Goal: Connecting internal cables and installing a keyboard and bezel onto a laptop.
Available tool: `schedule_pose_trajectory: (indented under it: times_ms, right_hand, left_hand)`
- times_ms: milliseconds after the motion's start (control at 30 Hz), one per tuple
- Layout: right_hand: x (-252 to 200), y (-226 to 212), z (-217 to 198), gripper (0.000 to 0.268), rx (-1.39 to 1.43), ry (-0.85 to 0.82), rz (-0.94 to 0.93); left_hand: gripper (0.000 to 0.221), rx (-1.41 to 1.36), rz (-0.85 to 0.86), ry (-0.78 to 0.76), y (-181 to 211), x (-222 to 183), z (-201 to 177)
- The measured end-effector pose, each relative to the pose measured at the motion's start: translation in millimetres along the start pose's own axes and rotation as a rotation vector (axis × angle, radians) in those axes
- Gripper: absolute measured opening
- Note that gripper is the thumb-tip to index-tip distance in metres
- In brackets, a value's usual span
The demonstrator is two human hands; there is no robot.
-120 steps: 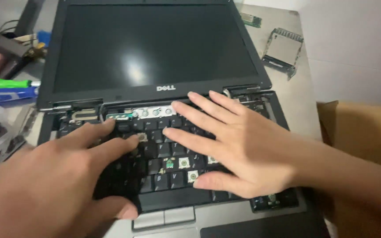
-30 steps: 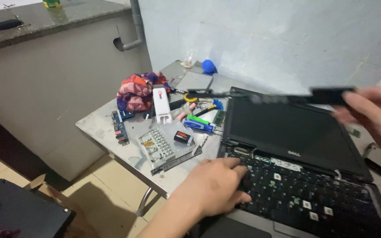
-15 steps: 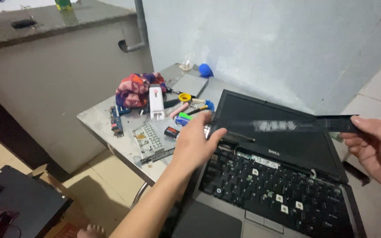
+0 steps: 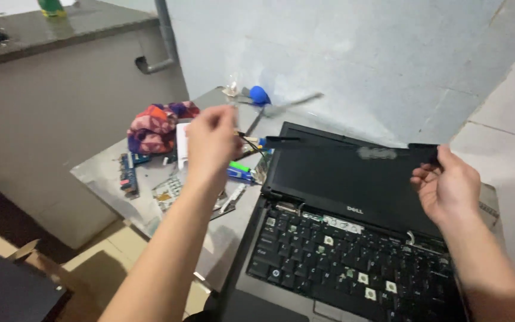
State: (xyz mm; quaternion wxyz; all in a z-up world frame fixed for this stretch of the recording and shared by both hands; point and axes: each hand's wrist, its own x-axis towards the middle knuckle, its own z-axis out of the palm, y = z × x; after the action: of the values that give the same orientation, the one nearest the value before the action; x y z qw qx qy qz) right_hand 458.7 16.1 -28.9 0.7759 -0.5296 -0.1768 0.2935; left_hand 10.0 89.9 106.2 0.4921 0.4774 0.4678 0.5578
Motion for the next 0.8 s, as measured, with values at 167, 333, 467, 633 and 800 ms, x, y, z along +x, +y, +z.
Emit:
schedule_pose_trajectory:
  times_ms: [167, 333, 467, 633, 800]
  right_hand:
    - [-17, -10, 7, 0.023, 0.193, 0.047, 0.068]
    - [-28, -13, 10, 0.014, 0.274, 0.004, 0.046]
    - [-55, -25, 24, 0.031, 0.253, -0.006, 0.055]
    - [-84, -41, 34, 0.043, 0.208, -0.071, 0.046]
    - [-94, -45, 33, 0.04, 0.107, -0.241, 0.058]
  left_hand:
    - [0.04, -0.3, -0.18, 0.189, -30, 3, -18]
    - [0.042, -0.345, -0.297, 0.185, -58, 1, -25]
    - [0.065, 0.067, -0.083, 0.081, -47, -20, -22]
    - [0.088, 0.086, 0.402, -0.342, -27, -46, -7]
    - [0.089, -0.156, 0.435, -0.56, -28, -65, 8]
